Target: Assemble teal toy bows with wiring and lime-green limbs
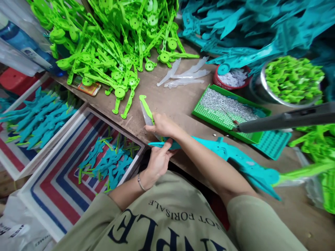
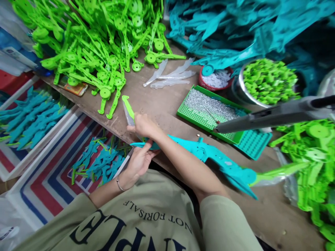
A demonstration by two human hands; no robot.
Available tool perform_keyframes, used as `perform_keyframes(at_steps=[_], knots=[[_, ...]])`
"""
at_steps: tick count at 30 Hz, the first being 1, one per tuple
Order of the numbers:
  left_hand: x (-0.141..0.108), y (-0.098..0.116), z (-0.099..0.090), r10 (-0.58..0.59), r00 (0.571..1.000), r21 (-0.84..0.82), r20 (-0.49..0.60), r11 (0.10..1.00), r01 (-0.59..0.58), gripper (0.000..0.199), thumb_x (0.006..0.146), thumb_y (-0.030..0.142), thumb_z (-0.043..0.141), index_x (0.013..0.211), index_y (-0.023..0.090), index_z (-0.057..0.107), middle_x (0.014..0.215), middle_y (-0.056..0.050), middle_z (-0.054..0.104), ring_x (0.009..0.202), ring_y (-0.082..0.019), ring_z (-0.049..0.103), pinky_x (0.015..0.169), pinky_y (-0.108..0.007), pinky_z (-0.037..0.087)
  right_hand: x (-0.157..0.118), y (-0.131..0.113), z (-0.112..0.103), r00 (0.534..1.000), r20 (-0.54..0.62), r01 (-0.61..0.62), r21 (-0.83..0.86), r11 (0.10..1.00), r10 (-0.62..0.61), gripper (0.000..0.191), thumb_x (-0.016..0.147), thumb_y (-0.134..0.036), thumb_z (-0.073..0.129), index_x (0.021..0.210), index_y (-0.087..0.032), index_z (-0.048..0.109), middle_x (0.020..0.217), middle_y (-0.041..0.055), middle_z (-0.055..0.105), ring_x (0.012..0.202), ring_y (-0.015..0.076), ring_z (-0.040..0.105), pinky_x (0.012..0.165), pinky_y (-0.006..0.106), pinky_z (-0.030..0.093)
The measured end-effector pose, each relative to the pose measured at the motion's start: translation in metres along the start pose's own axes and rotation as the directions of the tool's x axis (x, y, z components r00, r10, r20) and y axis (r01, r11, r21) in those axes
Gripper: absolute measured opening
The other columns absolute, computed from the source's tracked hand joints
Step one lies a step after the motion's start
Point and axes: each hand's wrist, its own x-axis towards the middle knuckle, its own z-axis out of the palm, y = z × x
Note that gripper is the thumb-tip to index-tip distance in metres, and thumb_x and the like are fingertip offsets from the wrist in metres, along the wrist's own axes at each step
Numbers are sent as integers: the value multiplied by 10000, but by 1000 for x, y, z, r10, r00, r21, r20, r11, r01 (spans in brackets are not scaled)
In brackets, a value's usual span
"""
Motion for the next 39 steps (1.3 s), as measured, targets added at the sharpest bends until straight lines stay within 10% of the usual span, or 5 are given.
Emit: perform_keyframes(at_steps=[17,24,32,39], knots=[[-7,-6,11,82,995,8,54,997,-82,381,617,349,973,739,178,656,783,19,724,824,-161,703,973,-436,569,-19,6,-23,977,-194,-42,249,968,93,308,841,-454,747,874,-166,644,739,3,620,656,148,514,617,280,327],[-3,-3,7,58,997,15,45,998,-59,357,628,347,969,810,175,715,833,-8,767,862,-194,738,982,-459,573,-22,6,-24,974,-222,4,234,972,49,383,888,-516,733,1015,-159,673,807,30,690,763,194,634,698,284,416],[9,21,-14,129,990,63,56,989,-132,243,747,374,895,842,197,760,909,-55,815,921,-237,772,938,-438,626,-146,60,-58,910,-413,84,234,969,21,372,992,-419,611,1290,-196,614,1207,126,753,1120,264,715,973,408,538],[9,35,-27,307,951,58,-40,951,-304,282,859,496,794,905,224,736,903,-31,811,920,-199,773,901,-352,622,-236,122,22,936,-260,-245,-1,970,236,585,815,-321,708,1373,-228,556,1080,119,762,949,327,741,785,440,567]])
